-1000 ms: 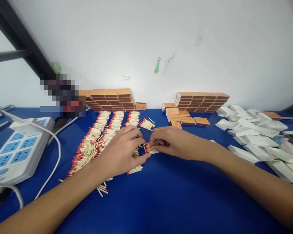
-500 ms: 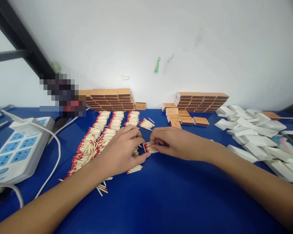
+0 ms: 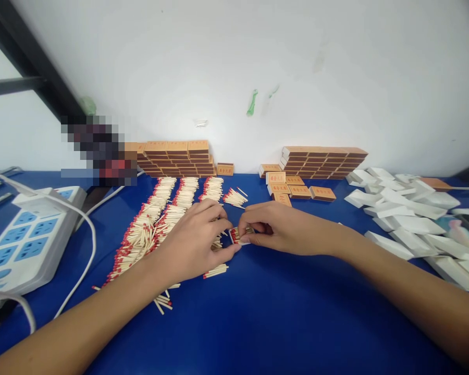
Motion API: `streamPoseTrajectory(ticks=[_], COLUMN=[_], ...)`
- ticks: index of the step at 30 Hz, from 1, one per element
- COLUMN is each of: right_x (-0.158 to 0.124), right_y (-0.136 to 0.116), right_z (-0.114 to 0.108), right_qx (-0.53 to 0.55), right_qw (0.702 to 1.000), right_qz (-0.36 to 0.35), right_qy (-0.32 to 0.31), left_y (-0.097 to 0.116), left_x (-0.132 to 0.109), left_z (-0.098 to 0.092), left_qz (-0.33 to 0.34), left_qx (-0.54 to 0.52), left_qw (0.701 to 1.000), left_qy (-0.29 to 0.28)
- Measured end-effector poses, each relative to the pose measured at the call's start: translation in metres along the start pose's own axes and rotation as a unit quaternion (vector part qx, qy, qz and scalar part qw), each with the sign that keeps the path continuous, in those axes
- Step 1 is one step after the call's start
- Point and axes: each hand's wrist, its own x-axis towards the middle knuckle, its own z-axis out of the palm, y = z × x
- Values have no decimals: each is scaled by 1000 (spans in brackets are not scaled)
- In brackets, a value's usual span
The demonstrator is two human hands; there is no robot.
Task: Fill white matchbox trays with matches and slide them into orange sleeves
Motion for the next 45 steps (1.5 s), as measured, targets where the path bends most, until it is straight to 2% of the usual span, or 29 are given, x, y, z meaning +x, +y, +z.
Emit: streamPoseTrajectory(ticks=[3, 5, 7, 12, 17, 23, 26, 28, 34, 45], right_x=[4, 9, 15, 20, 19, 22, 26, 31, 44, 34], right_y=[10, 20, 29, 36, 30, 36, 46, 53, 64, 60], right_z=[3, 7, 11, 15, 17, 16, 8, 4, 7, 2], right_qx=[-19, -62, -100, -119, -108, -121, -139, -147, -198, -224], right_qw=[996, 982, 967, 966, 974, 961, 934, 920, 924, 930], right_qz=[40, 90, 130, 159, 139, 131, 184, 218, 200, 198], right_qy=[76, 151, 194, 168, 140, 210, 274, 291, 259, 211], left_y=[0, 1, 1, 1, 0, 0, 0, 1, 3, 3], left_x=[1, 2, 1, -1, -1, -2, -1, -1, 1, 1], left_z=[0, -1, -1, 0, 0, 0, 0, -1, -2, -1], left_qz=[0, 5, 8, 7, 5, 11, 13, 11, 5, 10], left_qx=[5, 6, 5, 4, 2, 1, -1, -2, 0, 2], left_qw=[1000, 1000, 1000, 1000, 1000, 1000, 1000, 1000, 1000, 1000], left_qy=[0, 5, 11, 15, 14, 23, 23, 15, 6, 9])
